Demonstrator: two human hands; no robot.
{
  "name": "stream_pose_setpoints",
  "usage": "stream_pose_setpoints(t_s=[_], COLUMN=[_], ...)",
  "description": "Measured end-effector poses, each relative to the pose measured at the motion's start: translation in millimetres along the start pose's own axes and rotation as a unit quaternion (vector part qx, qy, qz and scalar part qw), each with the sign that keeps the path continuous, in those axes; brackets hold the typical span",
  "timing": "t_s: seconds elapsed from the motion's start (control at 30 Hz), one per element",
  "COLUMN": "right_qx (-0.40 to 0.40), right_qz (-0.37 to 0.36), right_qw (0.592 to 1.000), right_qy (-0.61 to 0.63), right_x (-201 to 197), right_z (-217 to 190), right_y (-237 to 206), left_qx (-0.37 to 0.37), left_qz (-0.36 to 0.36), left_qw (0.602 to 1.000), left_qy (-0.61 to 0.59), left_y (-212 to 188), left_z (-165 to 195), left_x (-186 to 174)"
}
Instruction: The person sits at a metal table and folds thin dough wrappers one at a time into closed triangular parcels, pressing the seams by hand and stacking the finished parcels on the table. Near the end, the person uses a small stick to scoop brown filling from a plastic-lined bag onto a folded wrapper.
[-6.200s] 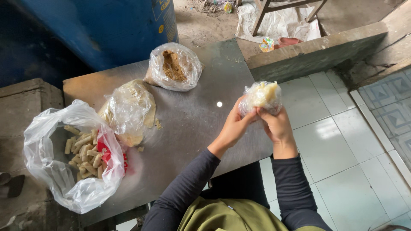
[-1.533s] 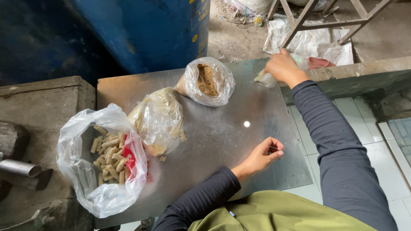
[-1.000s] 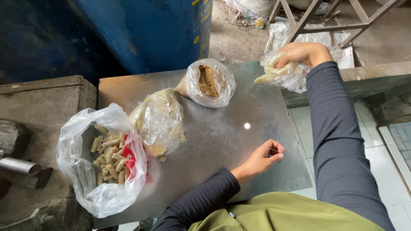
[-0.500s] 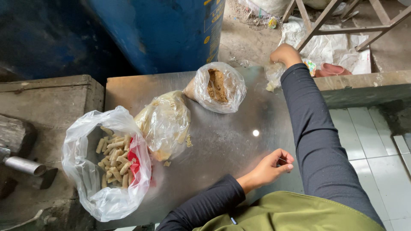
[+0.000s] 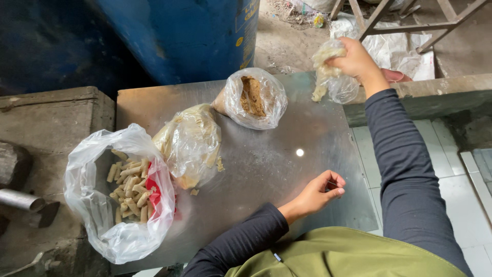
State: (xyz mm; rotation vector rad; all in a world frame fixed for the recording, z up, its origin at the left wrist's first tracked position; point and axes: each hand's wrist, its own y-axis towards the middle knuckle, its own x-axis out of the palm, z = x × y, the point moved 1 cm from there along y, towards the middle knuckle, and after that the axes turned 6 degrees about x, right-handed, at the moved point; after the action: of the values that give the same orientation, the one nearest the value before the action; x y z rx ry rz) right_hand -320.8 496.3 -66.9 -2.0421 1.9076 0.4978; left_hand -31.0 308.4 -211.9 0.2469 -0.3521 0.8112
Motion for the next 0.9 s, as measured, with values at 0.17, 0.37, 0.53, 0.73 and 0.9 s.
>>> stream_pose_setpoints(t_s=[0.17, 0.37, 0.53, 0.73, 0.9], right_qx=[0.003, -0.020, -0.184, -0.148, 0.059], right_qz=[0.002, -0.021, -0.177, -0.191, -0.172], right_qw=[0.986, 0.906, 0.774, 0.813, 0.928], right_qy=[0.168, 0.423, 0.580, 0.529, 0.326], right_x=[-32, -25, 40, 81, 71], right_z=[10, 12, -7, -34, -32], right_y=[-12, -52, -124, -211, -236], left_qx=[-0.014, -0.022, -0.065, 0.047, 0.115], left_qz=[-0.012, 0.001, 0.066, 0.106, 0.220], left_qw=[1.000, 0.994, 0.945, 0.962, 0.962], left_qy=[-0.010, -0.103, -0.313, -0.247, -0.116], left_y=[-1, 5, 15, -11, -29], left_z=[1, 16, 66, 122, 139], left_x=[-2, -2, -8, -43, -65])
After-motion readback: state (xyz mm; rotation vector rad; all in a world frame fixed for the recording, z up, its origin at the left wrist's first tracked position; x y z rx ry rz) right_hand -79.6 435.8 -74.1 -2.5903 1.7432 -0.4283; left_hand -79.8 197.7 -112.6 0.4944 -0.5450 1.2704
